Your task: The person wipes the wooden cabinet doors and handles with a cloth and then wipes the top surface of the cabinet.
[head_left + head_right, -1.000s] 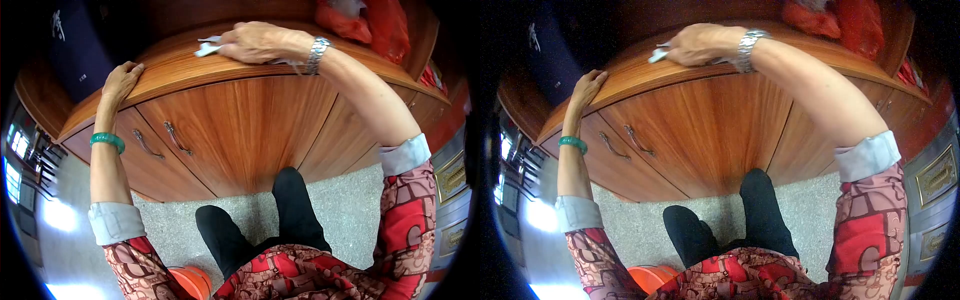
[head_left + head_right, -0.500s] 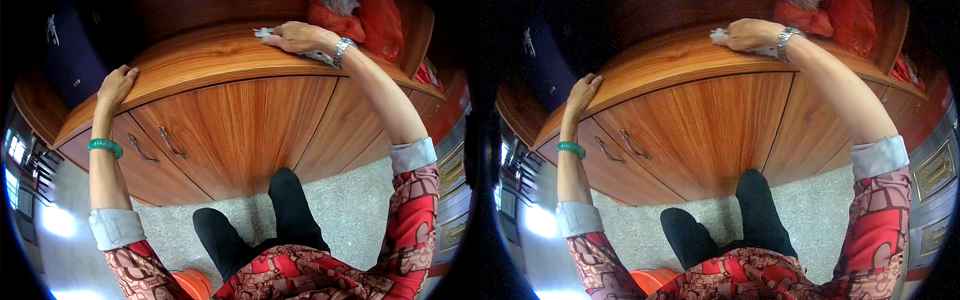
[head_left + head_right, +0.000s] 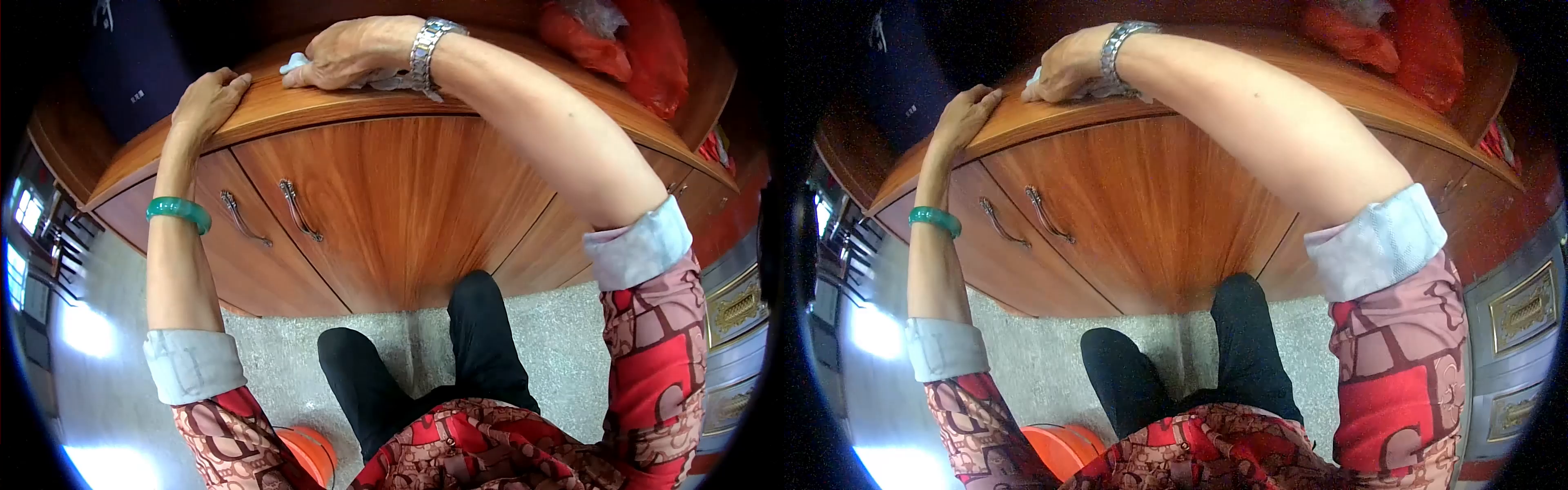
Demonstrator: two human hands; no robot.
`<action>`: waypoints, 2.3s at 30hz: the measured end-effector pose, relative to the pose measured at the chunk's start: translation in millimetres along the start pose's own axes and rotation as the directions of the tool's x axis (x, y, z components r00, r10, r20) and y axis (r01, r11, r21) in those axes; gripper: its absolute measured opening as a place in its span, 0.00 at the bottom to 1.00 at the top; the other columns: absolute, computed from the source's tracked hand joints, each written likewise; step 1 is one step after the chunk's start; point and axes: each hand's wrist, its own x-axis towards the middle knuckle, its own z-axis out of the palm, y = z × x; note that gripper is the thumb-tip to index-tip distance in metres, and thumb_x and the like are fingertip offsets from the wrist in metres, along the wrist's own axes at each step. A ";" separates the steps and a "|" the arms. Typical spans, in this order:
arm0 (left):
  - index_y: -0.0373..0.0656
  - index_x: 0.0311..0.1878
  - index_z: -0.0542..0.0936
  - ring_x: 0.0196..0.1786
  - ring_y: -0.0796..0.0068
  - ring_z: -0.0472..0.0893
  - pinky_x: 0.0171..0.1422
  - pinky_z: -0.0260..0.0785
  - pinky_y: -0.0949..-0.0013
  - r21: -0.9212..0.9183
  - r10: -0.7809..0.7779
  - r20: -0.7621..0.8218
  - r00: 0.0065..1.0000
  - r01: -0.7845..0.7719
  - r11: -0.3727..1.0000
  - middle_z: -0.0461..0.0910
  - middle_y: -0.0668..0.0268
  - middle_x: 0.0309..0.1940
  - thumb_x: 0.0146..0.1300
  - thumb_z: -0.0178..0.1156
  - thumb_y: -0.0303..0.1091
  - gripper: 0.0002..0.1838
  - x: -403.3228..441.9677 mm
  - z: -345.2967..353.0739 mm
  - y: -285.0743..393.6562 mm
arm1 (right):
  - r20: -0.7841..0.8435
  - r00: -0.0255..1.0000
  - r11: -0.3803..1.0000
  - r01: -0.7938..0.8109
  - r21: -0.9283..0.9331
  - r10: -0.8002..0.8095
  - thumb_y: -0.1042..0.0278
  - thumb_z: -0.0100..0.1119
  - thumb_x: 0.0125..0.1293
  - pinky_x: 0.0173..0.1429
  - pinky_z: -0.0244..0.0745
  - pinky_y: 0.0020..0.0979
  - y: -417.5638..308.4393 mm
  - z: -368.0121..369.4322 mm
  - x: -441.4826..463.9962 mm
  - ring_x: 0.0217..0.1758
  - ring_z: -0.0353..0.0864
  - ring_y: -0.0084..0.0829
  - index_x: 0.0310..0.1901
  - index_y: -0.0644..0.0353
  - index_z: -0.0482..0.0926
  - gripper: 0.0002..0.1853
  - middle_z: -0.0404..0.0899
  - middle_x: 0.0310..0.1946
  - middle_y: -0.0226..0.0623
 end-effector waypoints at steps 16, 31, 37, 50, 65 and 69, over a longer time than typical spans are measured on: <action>0.38 0.53 0.78 0.48 0.57 0.80 0.55 0.69 0.64 -0.017 0.001 0.037 0.999 -0.001 1.000 0.82 0.50 0.43 0.67 0.51 0.52 0.26 5.3 -0.6 -3.7 | -0.107 0.990 0.995 0.094 0.030 -0.091 0.36 0.37 0.69 0.60 0.69 0.44 29.5 17.8 24.1 0.57 0.75 0.49 0.52 0.64 0.79 0.35 0.78 0.50 0.54; 0.43 0.49 0.80 0.50 0.56 0.80 0.57 0.68 0.59 0.009 -0.013 0.017 1.000 0.013 1.000 0.83 0.55 0.44 0.65 0.49 0.57 0.26 4.1 2.0 -1.9 | -0.023 0.981 0.981 0.193 -0.025 -0.194 0.38 0.35 0.71 0.52 0.73 0.46 18.8 5.4 8.5 0.50 0.80 0.50 0.48 0.68 0.80 0.36 0.79 0.46 0.59; 0.44 0.51 0.80 0.51 0.57 0.80 0.57 0.69 0.59 0.006 -0.026 0.004 1.000 0.026 1.000 0.82 0.55 0.45 0.65 0.49 0.57 0.26 0.0 -0.7 -0.5 | -0.014 0.983 0.983 0.183 0.009 -0.183 0.48 0.33 0.73 0.39 0.73 0.39 26.5 9.6 51.8 0.34 0.77 0.37 0.50 0.66 0.76 0.28 0.78 0.33 0.47; 0.43 0.50 0.81 0.51 0.57 0.80 0.57 0.69 0.60 0.011 -0.057 0.023 0.998 0.056 0.998 0.83 0.54 0.44 0.63 0.53 0.57 0.26 1.4 -1.1 1.3 | -0.093 0.954 0.945 0.297 0.139 -0.286 0.29 0.39 0.65 0.51 0.73 0.47 18.9 11.5 -20.2 0.44 0.79 0.49 0.51 0.59 0.78 0.37 0.79 0.34 0.51; 0.45 0.51 0.80 0.51 0.56 0.80 0.57 0.69 0.57 0.054 -0.048 0.011 0.999 0.048 0.997 0.83 0.55 0.44 0.64 0.50 0.56 0.26 -1.7 -3.9 7.6 | -0.079 0.953 0.954 0.296 0.049 -0.292 0.36 0.33 0.70 0.54 0.72 0.47 8.5 7.5 21.6 0.51 0.78 0.48 0.52 0.61 0.78 0.34 0.80 0.44 0.52; 0.46 0.51 0.81 0.51 0.57 0.80 0.57 0.69 0.57 0.039 -0.083 0.014 0.996 0.082 0.996 0.83 0.56 0.44 0.63 0.50 0.56 0.25 -3.6 -5.0 7.9 | -0.011 0.988 0.988 0.151 0.033 -0.151 0.34 0.33 0.70 0.54 0.72 0.46 3.3 14.6 47.0 0.50 0.79 0.48 0.51 0.61 0.78 0.35 0.80 0.43 0.52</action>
